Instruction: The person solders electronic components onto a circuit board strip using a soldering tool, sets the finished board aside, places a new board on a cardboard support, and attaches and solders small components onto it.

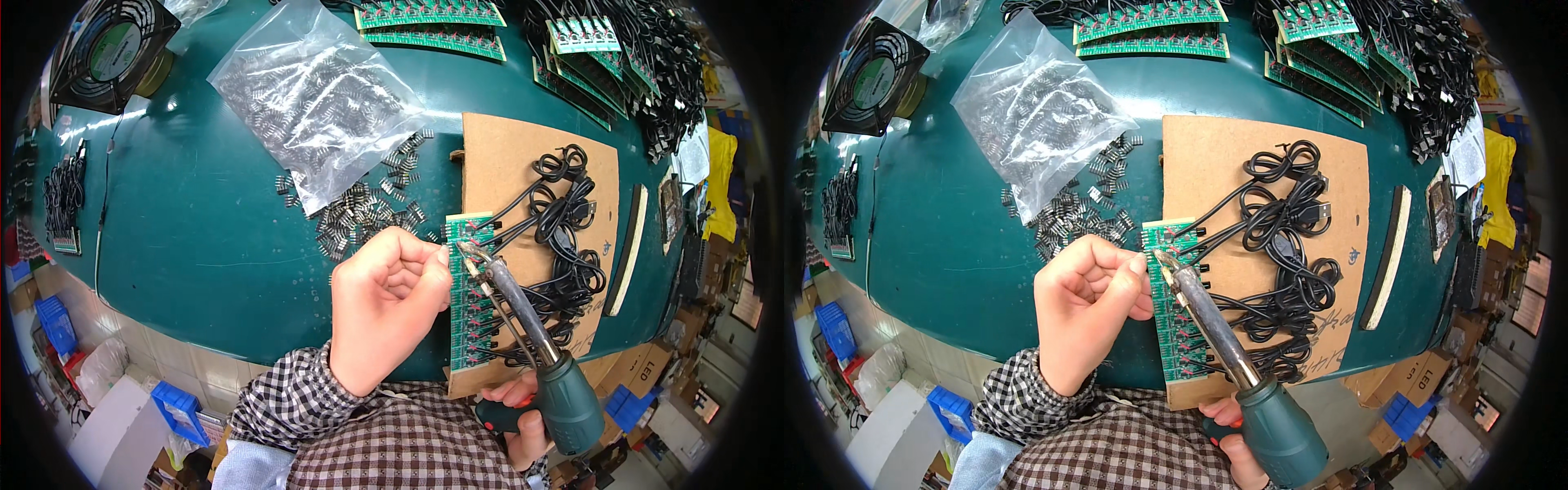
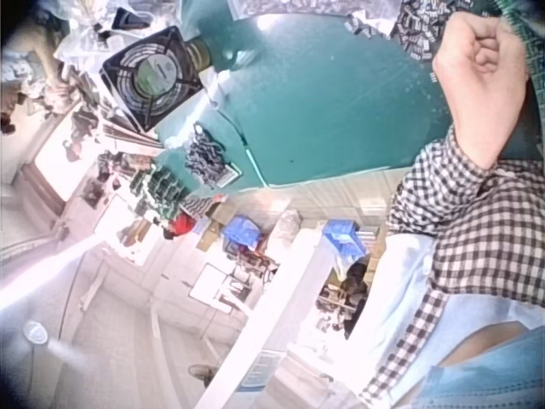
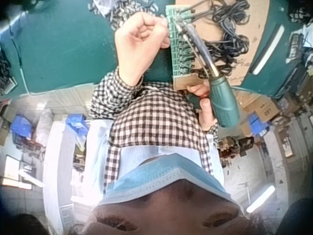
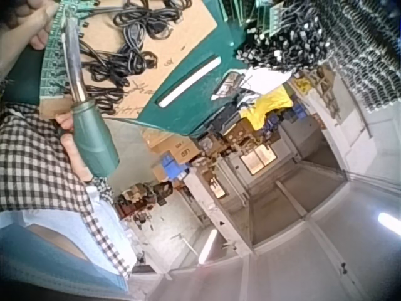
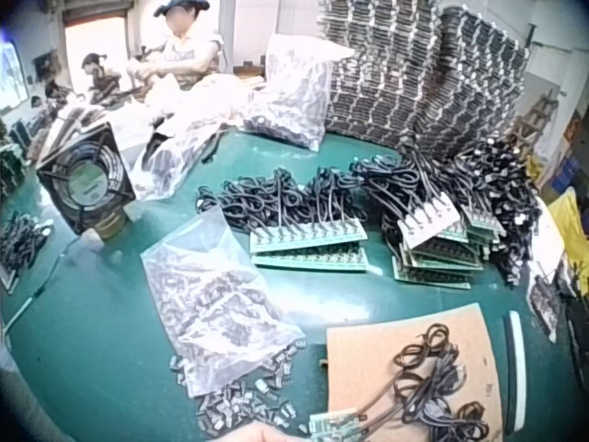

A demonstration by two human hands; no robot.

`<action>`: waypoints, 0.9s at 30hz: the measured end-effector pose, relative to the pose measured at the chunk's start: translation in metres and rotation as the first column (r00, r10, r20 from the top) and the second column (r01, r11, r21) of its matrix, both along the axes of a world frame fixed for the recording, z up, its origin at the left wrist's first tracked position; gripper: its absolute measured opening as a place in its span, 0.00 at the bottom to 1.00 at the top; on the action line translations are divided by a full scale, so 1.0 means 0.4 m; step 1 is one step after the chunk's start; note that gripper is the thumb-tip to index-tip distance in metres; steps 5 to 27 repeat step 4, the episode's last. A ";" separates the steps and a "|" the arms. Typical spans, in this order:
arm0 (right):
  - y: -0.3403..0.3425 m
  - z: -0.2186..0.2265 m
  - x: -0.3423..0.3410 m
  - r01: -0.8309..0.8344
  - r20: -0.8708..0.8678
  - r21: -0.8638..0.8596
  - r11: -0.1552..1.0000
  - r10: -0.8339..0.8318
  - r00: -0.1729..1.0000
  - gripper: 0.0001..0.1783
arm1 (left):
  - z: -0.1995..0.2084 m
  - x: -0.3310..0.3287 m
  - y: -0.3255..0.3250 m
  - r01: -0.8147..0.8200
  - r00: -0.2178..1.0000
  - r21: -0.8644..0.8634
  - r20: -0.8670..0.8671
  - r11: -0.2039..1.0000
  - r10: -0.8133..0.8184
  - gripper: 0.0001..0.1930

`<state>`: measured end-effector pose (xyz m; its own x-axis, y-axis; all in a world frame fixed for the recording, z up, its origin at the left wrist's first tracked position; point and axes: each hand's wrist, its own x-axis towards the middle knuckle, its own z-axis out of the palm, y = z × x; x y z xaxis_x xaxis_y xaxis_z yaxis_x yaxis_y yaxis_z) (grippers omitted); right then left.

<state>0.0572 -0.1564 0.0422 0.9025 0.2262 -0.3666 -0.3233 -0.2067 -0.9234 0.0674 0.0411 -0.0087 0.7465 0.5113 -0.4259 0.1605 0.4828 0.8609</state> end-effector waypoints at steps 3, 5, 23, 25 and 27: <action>0.002 0.003 0.003 -0.016 -0.006 0.001 1.000 0.016 1.000 0.30 | 0.000 -0.001 0.000 0.007 1.000 0.003 -0.004 1.000 -0.007 0.04; 0.002 0.004 0.002 -0.016 -0.007 0.001 1.000 0.016 1.000 0.30 | -0.001 -0.002 0.000 0.011 1.000 0.005 -0.001 1.000 -0.011 0.04; 0.002 0.004 0.002 -0.016 -0.007 0.001 1.000 0.016 1.000 0.30 | -0.001 -0.002 0.000 0.011 1.000 0.005 -0.001 1.000 -0.011 0.04; 0.002 0.004 0.002 -0.016 -0.007 0.001 1.000 0.016 1.000 0.30 | -0.001 -0.002 0.000 0.011 1.000 0.005 -0.001 1.000 -0.011 0.04; 0.002 0.004 0.002 -0.016 -0.007 0.001 1.000 0.016 1.000 0.30 | -0.001 -0.002 0.000 0.011 1.000 0.005 -0.001 1.000 -0.011 0.04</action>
